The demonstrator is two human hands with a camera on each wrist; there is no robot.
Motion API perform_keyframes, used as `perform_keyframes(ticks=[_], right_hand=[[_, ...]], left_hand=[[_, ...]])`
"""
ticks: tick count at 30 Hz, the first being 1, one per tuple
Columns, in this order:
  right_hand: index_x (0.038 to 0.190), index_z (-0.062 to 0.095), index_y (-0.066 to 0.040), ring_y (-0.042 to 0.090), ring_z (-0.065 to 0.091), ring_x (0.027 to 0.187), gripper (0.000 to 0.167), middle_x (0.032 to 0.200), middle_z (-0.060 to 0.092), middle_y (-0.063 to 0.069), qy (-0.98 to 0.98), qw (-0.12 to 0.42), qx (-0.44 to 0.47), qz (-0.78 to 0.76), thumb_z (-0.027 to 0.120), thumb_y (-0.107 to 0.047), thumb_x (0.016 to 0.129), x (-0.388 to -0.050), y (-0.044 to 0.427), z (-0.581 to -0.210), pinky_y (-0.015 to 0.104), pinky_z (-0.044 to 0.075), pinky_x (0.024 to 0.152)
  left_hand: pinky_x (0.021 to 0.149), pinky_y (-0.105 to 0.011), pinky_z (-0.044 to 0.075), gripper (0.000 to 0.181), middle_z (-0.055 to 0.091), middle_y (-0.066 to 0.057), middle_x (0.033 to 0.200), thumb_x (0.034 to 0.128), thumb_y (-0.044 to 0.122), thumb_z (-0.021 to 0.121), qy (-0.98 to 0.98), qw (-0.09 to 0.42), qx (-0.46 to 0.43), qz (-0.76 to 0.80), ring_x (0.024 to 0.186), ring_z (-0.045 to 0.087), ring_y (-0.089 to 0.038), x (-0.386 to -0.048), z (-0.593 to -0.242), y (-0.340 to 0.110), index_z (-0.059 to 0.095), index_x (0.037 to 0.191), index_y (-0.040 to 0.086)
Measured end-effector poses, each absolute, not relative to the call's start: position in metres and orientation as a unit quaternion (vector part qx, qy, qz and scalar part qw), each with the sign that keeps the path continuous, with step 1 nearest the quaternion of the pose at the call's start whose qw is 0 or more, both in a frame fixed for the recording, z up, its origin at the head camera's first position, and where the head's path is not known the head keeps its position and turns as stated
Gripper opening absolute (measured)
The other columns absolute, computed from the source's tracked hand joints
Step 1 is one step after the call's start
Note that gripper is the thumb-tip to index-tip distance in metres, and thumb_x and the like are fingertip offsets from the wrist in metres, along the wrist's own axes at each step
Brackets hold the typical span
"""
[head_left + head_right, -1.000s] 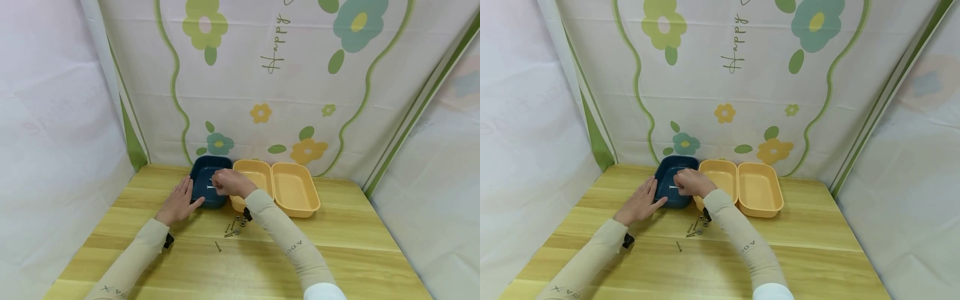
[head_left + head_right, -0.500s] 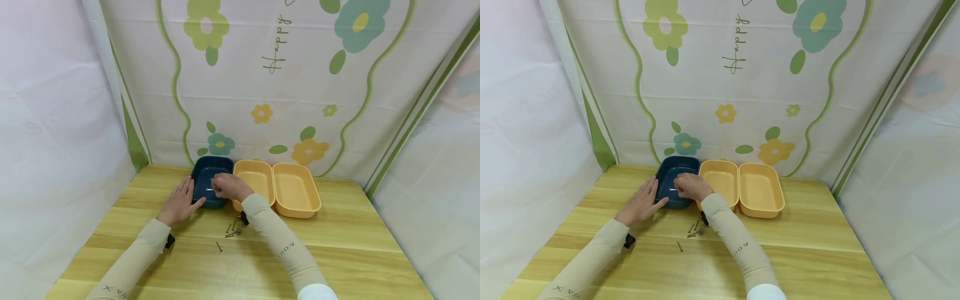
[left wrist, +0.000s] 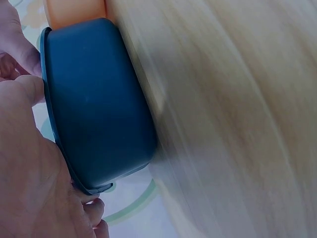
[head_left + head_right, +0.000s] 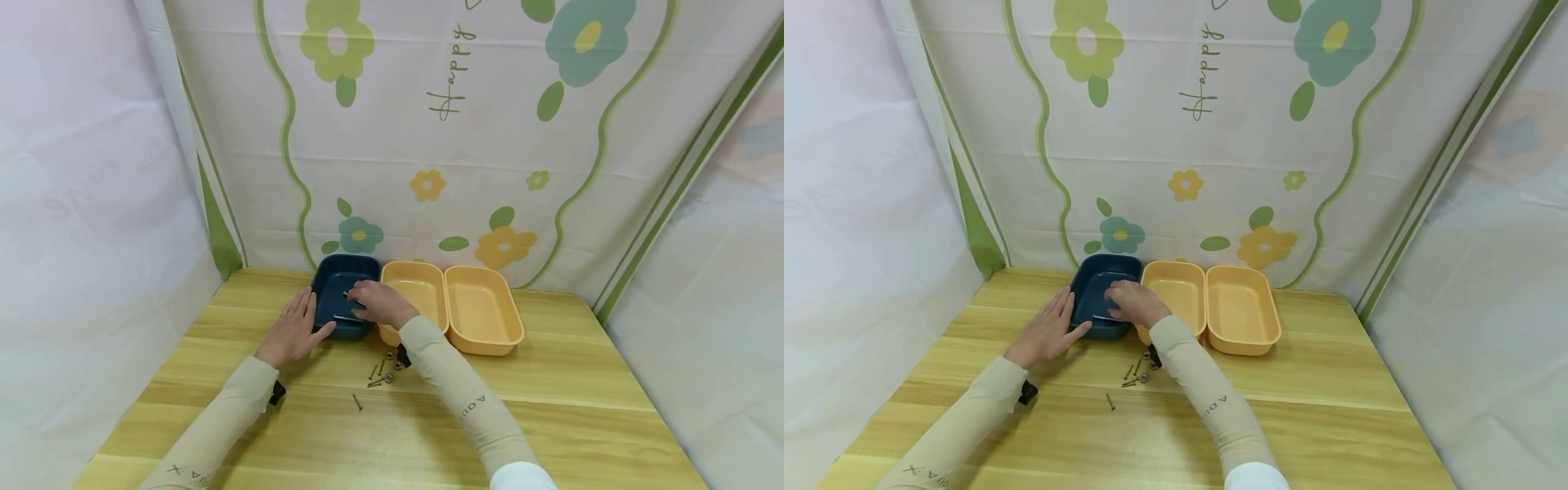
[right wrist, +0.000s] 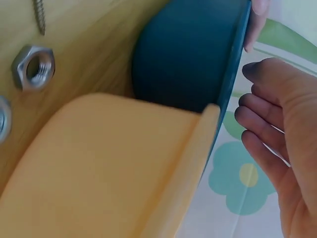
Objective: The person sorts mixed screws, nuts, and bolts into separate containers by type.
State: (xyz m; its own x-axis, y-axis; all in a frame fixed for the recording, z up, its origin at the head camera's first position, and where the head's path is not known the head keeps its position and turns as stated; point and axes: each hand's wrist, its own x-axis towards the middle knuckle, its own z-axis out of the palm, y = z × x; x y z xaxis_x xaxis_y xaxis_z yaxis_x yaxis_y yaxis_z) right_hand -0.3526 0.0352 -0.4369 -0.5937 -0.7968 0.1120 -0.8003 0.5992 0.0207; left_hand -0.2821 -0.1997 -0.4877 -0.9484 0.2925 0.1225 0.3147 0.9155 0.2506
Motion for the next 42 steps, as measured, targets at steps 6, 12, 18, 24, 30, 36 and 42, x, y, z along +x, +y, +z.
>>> perform_keyframes(ticks=[6, 12, 18, 24, 30, 36, 42], right_hand=[[0.128, 0.076, -0.010, 0.019, 0.072, 0.106, 0.033, 0.122, 0.074, 0.007, -0.891, 0.072, 0.448, 0.023, 0.076, -0.026, 0.099, -0.347, 0.052, -0.427, 0.028, 0.062, 0.091], [0.127, 0.075, -0.008, 0.019, 0.073, 0.104, 0.034, 0.121, 0.074, 0.008, -0.873, 0.099, 0.476, 0.039, 0.077, -0.025, 0.098, -0.334, 0.069, -0.414, 0.029, 0.062, 0.091], [0.127, 0.074, -0.007, 0.020, 0.073, 0.106, 0.034, 0.121, 0.074, 0.008, -0.859, 0.109, 0.500, 0.035, 0.076, -0.027, 0.099, -0.322, 0.084, -0.408, 0.030, 0.062, 0.093], [0.126, 0.074, -0.005, 0.023, 0.071, 0.113, 0.033, 0.123, 0.073, 0.009, -0.852, 0.110, 0.510, 0.035, 0.076, -0.024, 0.099, -0.310, 0.102, -0.405, 0.033, 0.061, 0.099], [0.127, 0.073, -0.005, 0.022, 0.071, 0.112, 0.034, 0.124, 0.073, 0.009, -0.853, 0.089, 0.512, 0.044, 0.075, -0.023, 0.099, -0.297, 0.122, -0.404, 0.034, 0.061, 0.097], [0.128, 0.073, -0.004, 0.024, 0.070, 0.115, 0.035, 0.126, 0.074, 0.010, -0.859, 0.067, 0.505, 0.041, 0.076, -0.024, 0.099, -0.283, 0.140, -0.401, 0.037, 0.060, 0.100], [0.129, 0.073, -0.005, 0.023, 0.071, 0.117, 0.037, 0.127, 0.074, 0.008, -0.869, 0.034, 0.492, 0.048, 0.077, -0.024, 0.098, -0.270, 0.153, -0.403, 0.037, 0.061, 0.100]], left_hand=[[0.131, -0.063, 0.020, 0.096, 0.013, -0.030, 0.174, 0.1078, 0.063, 0.043, -0.978, 0.040, -0.156, -0.135, 0.163, 0.015, -0.047, -0.284, -0.490, -0.201, 0.020, 0.163, -0.013], [0.131, -0.063, 0.019, 0.097, 0.011, -0.030, 0.174, 0.1080, 0.064, 0.042, -0.978, 0.036, -0.151, -0.136, 0.163, 0.013, -0.047, -0.284, -0.489, -0.203, 0.018, 0.163, -0.013], [0.131, -0.064, 0.018, 0.097, 0.012, -0.031, 0.174, 0.1082, 0.063, 0.041, -0.978, 0.028, -0.156, -0.138, 0.163, 0.013, -0.048, -0.283, -0.486, -0.203, 0.018, 0.163, -0.013], [0.132, -0.063, 0.017, 0.097, 0.011, -0.031, 0.174, 0.1081, 0.063, 0.042, -0.977, 0.020, -0.157, -0.143, 0.163, 0.012, -0.048, -0.283, -0.486, -0.202, 0.017, 0.163, -0.012], [0.131, -0.064, 0.017, 0.097, 0.012, -0.032, 0.174, 0.1082, 0.063, 0.041, -0.976, 0.017, -0.162, -0.146, 0.162, 0.013, -0.049, -0.283, -0.487, -0.200, 0.019, 0.163, -0.013], [0.131, -0.064, 0.019, 0.094, 0.014, -0.033, 0.173, 0.1085, 0.059, 0.046, -0.975, 0.024, -0.170, -0.140, 0.161, 0.016, -0.050, -0.283, -0.480, -0.199, 0.020, 0.162, -0.014], [0.132, -0.062, 0.020, 0.093, 0.015, -0.033, 0.173, 0.1085, 0.058, 0.045, -0.973, 0.021, -0.188, -0.131, 0.162, 0.017, -0.049, -0.285, -0.470, -0.189, 0.020, 0.162, -0.014]])
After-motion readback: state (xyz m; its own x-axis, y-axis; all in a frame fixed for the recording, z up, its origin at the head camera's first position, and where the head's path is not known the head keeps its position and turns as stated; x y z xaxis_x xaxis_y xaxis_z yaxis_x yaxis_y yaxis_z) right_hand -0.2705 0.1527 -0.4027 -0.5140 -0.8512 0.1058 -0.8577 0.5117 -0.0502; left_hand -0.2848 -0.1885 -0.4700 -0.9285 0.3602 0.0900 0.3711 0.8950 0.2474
